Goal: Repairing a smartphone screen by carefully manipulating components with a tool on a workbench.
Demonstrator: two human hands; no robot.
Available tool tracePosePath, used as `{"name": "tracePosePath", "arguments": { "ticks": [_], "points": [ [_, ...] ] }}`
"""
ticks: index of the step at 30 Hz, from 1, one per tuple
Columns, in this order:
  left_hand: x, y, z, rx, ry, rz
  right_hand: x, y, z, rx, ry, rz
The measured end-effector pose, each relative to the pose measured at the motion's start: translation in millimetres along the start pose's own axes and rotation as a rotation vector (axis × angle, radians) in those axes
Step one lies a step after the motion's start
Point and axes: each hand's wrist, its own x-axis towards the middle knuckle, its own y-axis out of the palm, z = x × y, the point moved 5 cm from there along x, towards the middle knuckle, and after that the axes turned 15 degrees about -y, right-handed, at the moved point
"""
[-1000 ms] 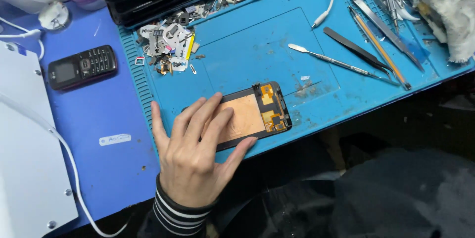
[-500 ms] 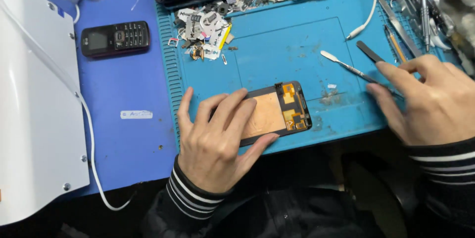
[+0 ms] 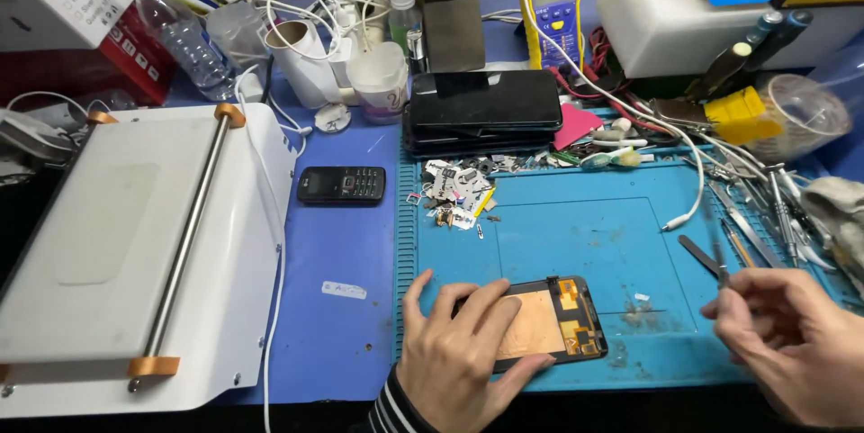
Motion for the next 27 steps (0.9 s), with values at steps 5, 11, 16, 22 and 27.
{"name": "tracePosePath", "arguments": {
  "ticks": [5,11,16,22,27],
  "points": [
    [2.0,1.4,-4.3,0.05,-0.042,-0.042,2.6,13.6,13.0,0.388,-0.078,-0.156],
    [9.5,5.6,-11.1,0.136,-0.131,-0.085,5.4,27.9,47.4,0.143,0.07,-0.126],
    [9.0,-1.4,-13.5,0.15,-0.056,-0.065,-4.1,27.5,55.3,0.112,-0.21,-0.165],
    [9.0,3.2,-11.0,0.145,-0.108,0.031,-10.3,26.6,50.9,0.263,-0.234,-0.103],
    [10.9,6.0,-13.7,0.192,-0.146,-0.039,-5.7,24.5,55.1,0.193,-0.319,-0.052]
  ]
}}
